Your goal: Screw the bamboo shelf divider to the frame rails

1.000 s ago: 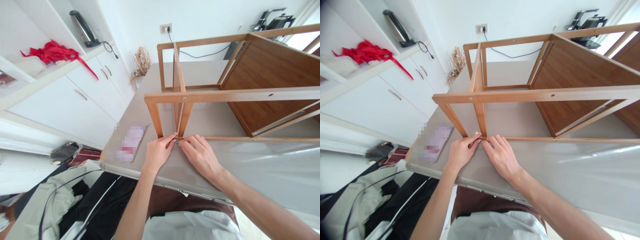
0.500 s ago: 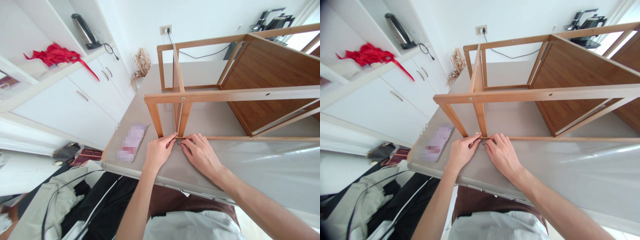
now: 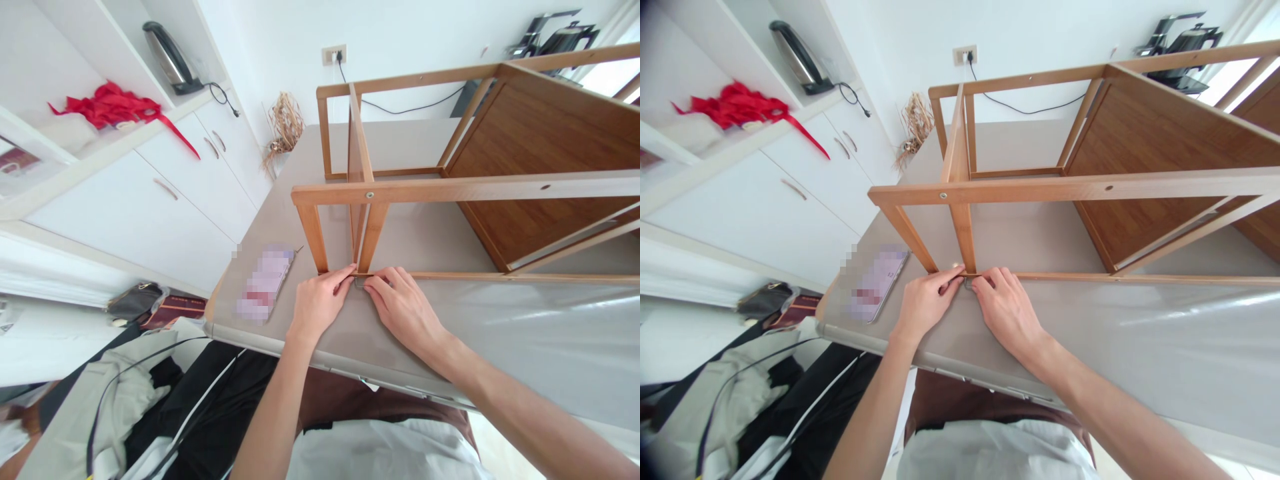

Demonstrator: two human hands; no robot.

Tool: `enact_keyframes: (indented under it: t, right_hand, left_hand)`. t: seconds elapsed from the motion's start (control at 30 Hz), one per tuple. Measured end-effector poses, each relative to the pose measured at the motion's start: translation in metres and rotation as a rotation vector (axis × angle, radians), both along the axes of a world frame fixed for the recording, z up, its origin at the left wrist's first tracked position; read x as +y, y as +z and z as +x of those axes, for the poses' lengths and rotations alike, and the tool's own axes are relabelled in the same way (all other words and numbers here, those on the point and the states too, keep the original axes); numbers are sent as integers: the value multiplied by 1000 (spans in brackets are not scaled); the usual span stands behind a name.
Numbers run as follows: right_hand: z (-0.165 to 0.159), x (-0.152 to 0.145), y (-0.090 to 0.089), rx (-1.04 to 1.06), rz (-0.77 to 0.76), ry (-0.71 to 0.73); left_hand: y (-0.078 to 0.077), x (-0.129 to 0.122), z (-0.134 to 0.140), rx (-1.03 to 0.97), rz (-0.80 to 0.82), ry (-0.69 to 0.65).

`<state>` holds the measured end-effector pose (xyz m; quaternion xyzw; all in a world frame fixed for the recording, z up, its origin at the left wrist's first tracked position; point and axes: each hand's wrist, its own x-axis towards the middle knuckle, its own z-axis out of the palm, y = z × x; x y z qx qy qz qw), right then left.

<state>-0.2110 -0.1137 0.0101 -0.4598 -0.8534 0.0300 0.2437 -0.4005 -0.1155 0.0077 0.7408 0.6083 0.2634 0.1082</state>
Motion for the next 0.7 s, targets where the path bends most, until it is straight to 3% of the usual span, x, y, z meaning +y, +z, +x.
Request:
enact_keyframes:
  t: [0.37, 0.57, 0.7]
  right_hand:
    - [2, 2, -1, 64, -66, 8]
    - [2, -1, 0, -47, 17, 11]
    - [2, -3, 1, -85, -11, -13]
  left_hand:
    - [3, -1, 1, 7, 10, -1]
    - [1, 0, 0, -4, 2, 4]
    - [0, 0, 0, -10, -8, 8]
